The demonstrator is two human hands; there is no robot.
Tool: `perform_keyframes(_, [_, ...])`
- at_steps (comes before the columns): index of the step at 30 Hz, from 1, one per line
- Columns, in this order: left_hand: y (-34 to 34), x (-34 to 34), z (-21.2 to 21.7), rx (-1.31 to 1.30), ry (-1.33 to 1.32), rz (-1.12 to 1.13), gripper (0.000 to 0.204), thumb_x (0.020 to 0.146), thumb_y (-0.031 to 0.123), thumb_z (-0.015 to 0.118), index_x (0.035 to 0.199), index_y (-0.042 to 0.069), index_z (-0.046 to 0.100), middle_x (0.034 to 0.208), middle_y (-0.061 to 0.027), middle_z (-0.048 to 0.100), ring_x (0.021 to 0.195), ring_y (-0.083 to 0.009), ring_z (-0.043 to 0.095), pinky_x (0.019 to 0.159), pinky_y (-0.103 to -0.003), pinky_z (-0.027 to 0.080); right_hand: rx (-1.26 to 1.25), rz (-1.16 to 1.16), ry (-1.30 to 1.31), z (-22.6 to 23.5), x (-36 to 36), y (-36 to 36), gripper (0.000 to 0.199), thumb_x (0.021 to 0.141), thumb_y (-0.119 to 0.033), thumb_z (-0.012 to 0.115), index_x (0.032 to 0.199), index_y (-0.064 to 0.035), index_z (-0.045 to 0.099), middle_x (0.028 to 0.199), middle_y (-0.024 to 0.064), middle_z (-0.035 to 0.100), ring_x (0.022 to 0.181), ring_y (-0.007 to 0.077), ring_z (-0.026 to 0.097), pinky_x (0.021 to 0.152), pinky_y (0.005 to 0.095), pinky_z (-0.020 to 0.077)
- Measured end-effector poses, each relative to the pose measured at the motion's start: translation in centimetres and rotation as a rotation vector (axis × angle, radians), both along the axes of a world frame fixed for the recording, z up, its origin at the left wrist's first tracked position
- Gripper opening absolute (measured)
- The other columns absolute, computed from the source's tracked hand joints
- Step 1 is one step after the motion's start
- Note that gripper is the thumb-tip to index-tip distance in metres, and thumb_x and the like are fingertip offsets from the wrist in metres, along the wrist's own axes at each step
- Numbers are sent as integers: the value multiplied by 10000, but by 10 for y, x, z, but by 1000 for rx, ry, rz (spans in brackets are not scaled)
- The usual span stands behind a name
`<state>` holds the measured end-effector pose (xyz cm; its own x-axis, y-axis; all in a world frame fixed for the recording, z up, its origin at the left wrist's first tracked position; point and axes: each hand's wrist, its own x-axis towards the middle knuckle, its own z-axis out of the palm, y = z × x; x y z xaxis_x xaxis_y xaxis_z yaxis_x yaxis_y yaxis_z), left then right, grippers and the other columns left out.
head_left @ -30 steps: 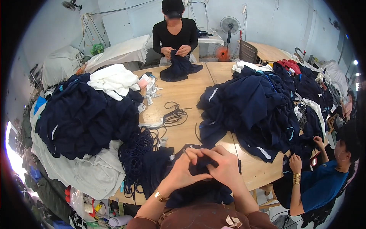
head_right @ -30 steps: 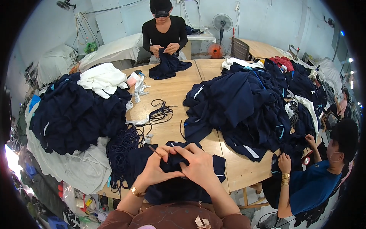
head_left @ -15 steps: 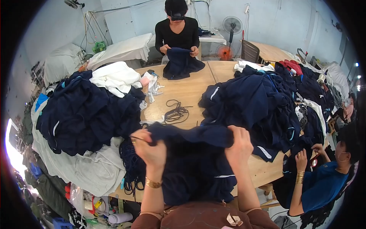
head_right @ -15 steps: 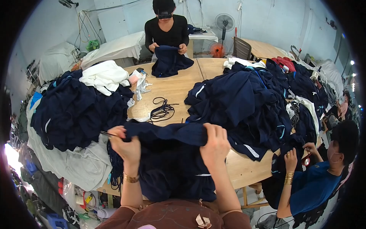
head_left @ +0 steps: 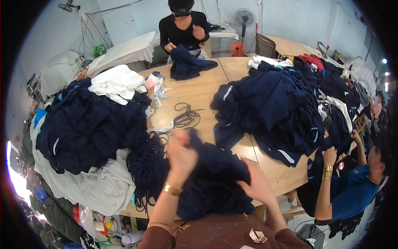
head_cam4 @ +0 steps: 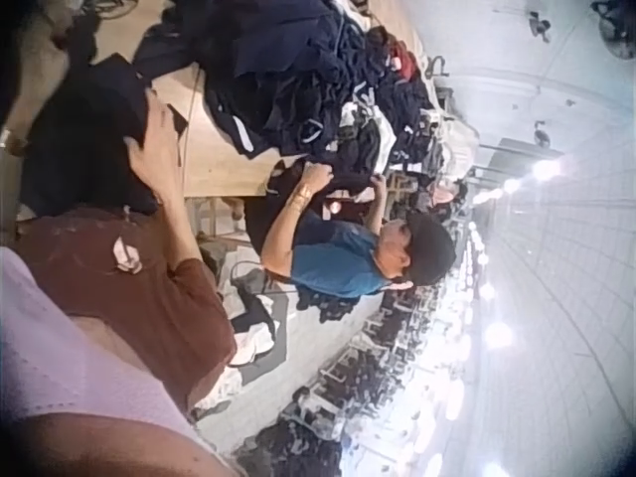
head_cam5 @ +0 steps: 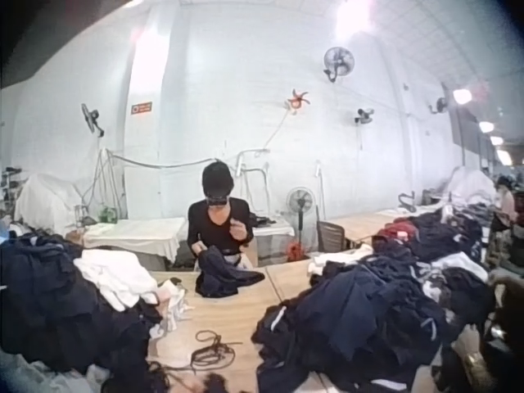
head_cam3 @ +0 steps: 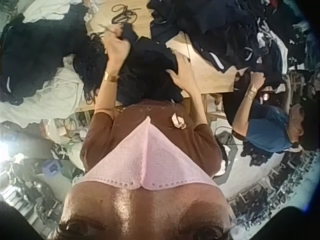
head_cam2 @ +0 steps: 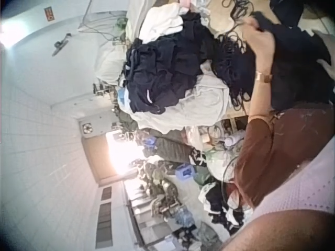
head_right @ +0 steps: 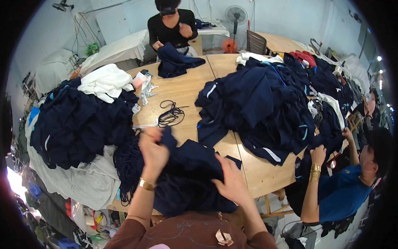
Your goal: Threading a drawstring through the waistband of a pair of shorts or pants using a metal threading needle.
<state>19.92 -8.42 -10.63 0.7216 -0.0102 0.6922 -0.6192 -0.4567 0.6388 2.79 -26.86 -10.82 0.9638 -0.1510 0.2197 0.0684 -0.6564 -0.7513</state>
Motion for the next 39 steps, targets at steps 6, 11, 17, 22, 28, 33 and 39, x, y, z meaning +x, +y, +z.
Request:
perform_keyframes(6, [-33, -45, 6, 128, 221, -693, 153, 674, 2, 578, 698, 32, 430, 741, -154, 468, 732, -318, 489, 674, -368, 431, 257, -29, -191, -1, 43, 28, 616, 718, 49, 551, 1313, -35, 415, 1195, 191, 528, 1136, 336, 506, 981, 358, 377])
perform_keyframes(11, [18, -26, 24, -1157, 376, -884, 501, 962, 446, 345, 586, 122, 275, 475, 26, 253, 426, -106, 224, 460, -283, 218, 224, -227, -63, 0, 43, -11, 318, 712, 42, 592, 1020, -23, 639, 929, 149, 676, 892, 256, 656, 792, 297, 482])
perform_keyframes(17, [127, 8, 19, -1454, 270, -1110, 569, 895, 621, 302, 597, 145, 212, 501, 47, 141, 427, -84, 125, 439, -264, 149, -25, -394, -91, -30, 41, -81, 247, 728, 36, 619, 958, -39, 670, 813, 109, 684, 728, 184, 656, 692, 256, 488])
perform_keyframes(22, [184, -1, 22, -1259, 258, -950, 528, 898, 585, 381, 637, 139, 269, 531, 52, 185, 425, -60, 132, 413, -244, 117, -132, -573, -6, -42, 30, -103, 234, 713, -1, 628, 939, -45, 669, 808, 120, 674, 745, 215, 652, 702, 278, 487])
perform_keyframes(28, [21, -48, 12, -173, 383, -662, 382, 660, 223, 788, 930, 65, 570, 921, -5, 577, 713, -70, 512, 549, -196, 409, -87, -255, -272, 13, 64, -6, 353, 628, 68, 591, 964, -34, 628, 860, 158, 607, 780, 319, 604, 715, 362, 478])
perform_keyframes(33, [-37, -63, 0, 158, 289, -426, 401, 591, 80, 744, 895, 66, 483, 800, -96, 533, 754, -294, 552, 618, -340, 442, -150, -143, -313, 47, 61, 14, 478, 616, 65, 570, 1067, -92, 587, 854, 136, 571, 755, 362, 584, 640, 403, 471])
perform_keyframes(39, [9, -8, 27, 44, 13, -106, 252, 632, -125, 562, 712, 45, 395, 732, 7, 333, 605, -76, 317, 513, -217, 279, -482, -492, -242, 23, 44, -31, 368, 687, 14, 615, 1018, -145, 635, 874, 58, 638, 799, 270, 628, 657, 319, 487])
